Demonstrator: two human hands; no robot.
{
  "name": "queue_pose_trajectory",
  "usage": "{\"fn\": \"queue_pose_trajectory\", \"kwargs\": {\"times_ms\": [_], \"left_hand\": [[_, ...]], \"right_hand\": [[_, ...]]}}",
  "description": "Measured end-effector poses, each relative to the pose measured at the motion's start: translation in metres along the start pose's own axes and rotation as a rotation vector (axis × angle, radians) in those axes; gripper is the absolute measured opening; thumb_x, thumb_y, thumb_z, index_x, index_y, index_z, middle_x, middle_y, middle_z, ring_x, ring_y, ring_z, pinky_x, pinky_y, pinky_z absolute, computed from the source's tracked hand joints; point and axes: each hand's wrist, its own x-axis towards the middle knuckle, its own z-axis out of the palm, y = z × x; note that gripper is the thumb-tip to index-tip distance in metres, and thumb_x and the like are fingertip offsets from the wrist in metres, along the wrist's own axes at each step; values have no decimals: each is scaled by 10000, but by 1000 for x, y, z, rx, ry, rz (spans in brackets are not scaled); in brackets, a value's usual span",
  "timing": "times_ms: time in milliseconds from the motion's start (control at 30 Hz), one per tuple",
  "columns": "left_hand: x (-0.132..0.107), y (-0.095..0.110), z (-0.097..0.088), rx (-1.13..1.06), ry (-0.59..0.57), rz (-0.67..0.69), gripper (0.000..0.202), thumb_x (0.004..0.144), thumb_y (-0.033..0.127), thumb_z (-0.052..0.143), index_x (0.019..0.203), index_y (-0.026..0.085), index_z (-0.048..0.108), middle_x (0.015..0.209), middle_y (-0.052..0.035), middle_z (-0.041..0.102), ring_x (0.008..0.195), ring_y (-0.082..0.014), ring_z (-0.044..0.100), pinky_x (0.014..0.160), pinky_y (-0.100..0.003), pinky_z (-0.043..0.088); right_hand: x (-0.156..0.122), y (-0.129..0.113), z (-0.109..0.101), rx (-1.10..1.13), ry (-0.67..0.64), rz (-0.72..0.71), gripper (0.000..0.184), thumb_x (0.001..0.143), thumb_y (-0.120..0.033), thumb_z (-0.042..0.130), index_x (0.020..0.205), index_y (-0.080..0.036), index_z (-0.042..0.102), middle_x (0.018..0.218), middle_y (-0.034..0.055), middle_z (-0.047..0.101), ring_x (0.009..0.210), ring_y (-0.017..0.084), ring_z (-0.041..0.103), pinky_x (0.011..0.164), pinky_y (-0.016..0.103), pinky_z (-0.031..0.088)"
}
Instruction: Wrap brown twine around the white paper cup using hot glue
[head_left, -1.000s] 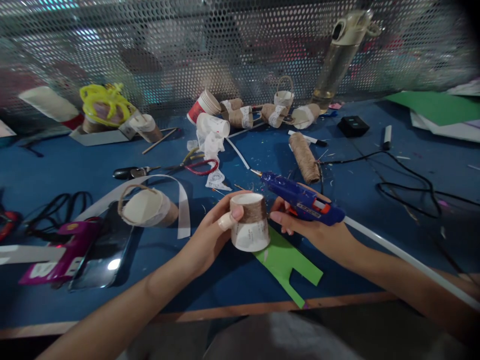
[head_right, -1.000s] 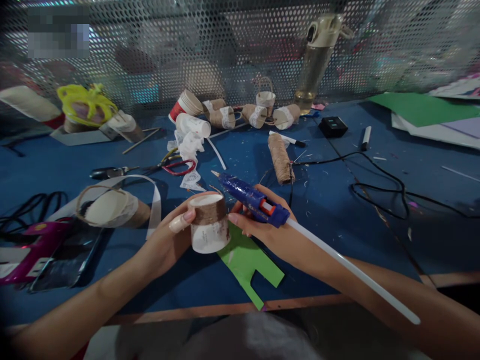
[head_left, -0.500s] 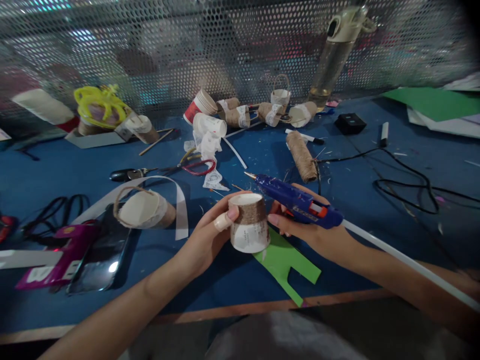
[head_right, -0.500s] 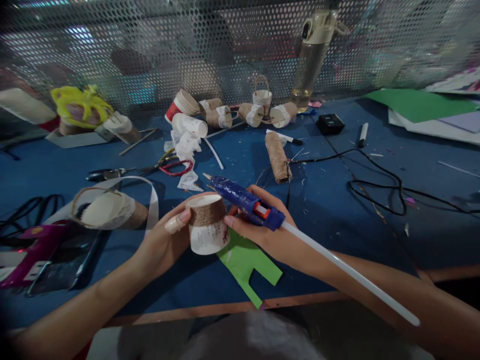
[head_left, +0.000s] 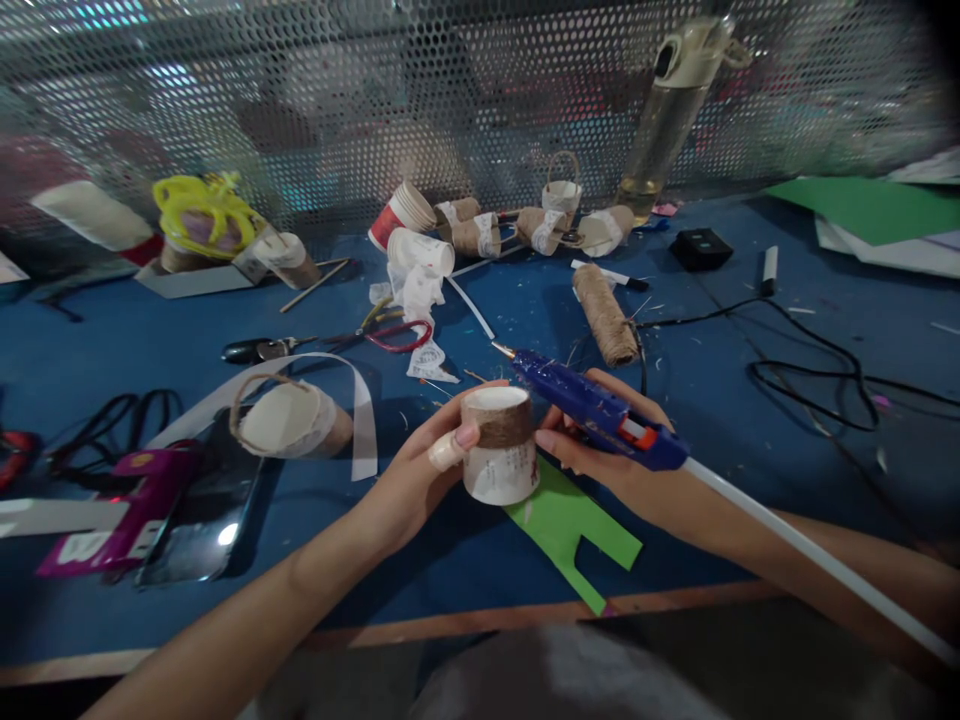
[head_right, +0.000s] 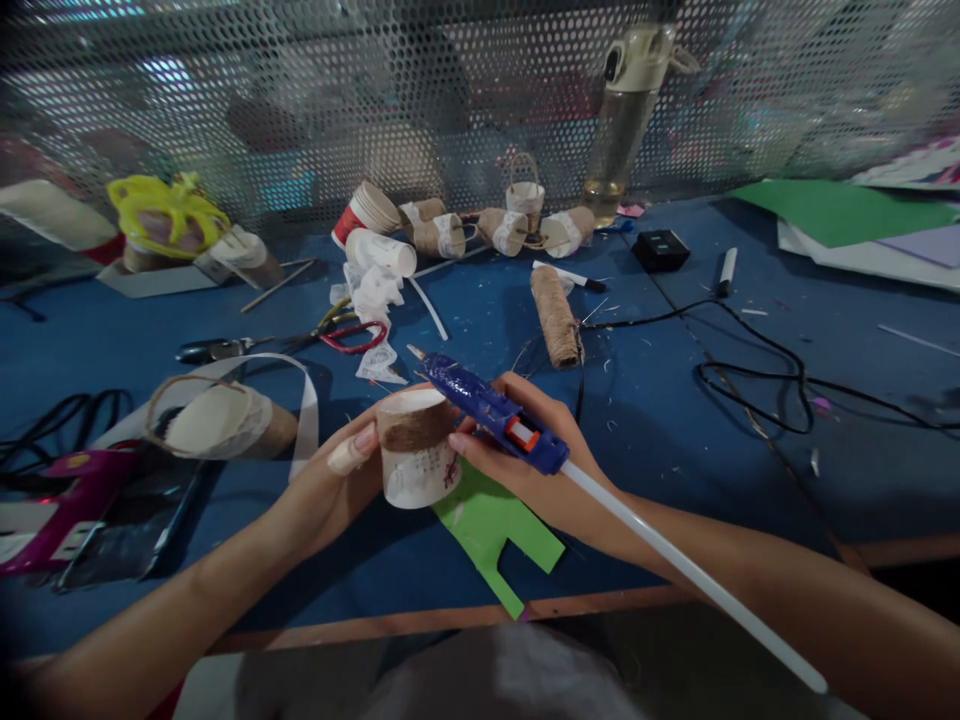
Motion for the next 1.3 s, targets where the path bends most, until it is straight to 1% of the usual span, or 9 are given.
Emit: {"fn": "queue_pose_trajectory", "kwargs": {"times_ms": [133,300,467,833,933,1000,1100,1167,1300], "left_hand": [[1,0,1,11,65,15,467,813,455,829,1231,265,747,1316,-87,738,1271,-355,629,1016,-409,483],[1,4,2,-57,84,61,394,851,499,765,1134,225,772,1167,-84,787,1108,-317,705,899,-361,527],[2,10,3,-138,77,99,372,897,493,697,1123,213,793,1133,-71,799,1040,-278,722,899,-358,538],[2,12,4,-191,88,124,341,874,484,712,1050,211,817,1076,-64,813,1005,-277,724,889,-368,534],[1,11,2,-210,37,126,376,873,471,707,1114,201,812,1104,-68,814,993,-276,730,907,-372,535],[-1,11,2,-212,2,114,412,886,475,684,1166,196,802,1129,-76,811,1002,-282,732,927,-382,535],[-2,13,2,-205,29,123,410,900,479,667,1178,206,797,1143,-72,806,1025,-283,727,920,-379,543],[-1,14,2,-214,59,146,406,891,481,682,1173,210,793,1134,-62,806,1012,-271,728,900,-366,555],[1,15,1,-229,92,170,420,847,497,739,1137,197,788,1079,-64,810,956,-260,738,874,-365,576]], "right_hand": [[0,-3,2,4,0,4,261,752,-148,890,868,-249,679,755,-67,678,625,89,627,580,198,543],[-1,-1,1,-3,9,-2,264,755,-173,901,915,-263,711,833,-50,711,649,92,639,614,217,561],[-2,0,-2,-41,28,16,270,753,-259,915,930,-272,711,860,-26,720,684,129,670,664,275,607],[-7,-15,1,-113,12,-29,280,725,-306,928,795,-262,661,770,-22,737,586,145,677,566,279,592],[-11,-15,-1,-152,-46,-110,241,749,-241,895,800,-259,661,753,-17,732,628,179,708,582,301,587],[-12,-14,-3,-158,-66,-162,215,779,-220,858,805,-265,649,836,10,755,719,223,740,643,349,604],[-11,-13,-6,-198,-84,-264,229,794,-203,826,801,-284,611,975,30,756,877,268,745,769,417,610],[-8,-12,-7,-238,-89,-376,265,775,-182,821,784,-287,579,979,33,730,929,280,720,830,446,590],[-7,-13,-11,-287,-85,-457,283,782,-171,792,782,-288,535,829,21,637,798,254,655,735,425,547]]}}
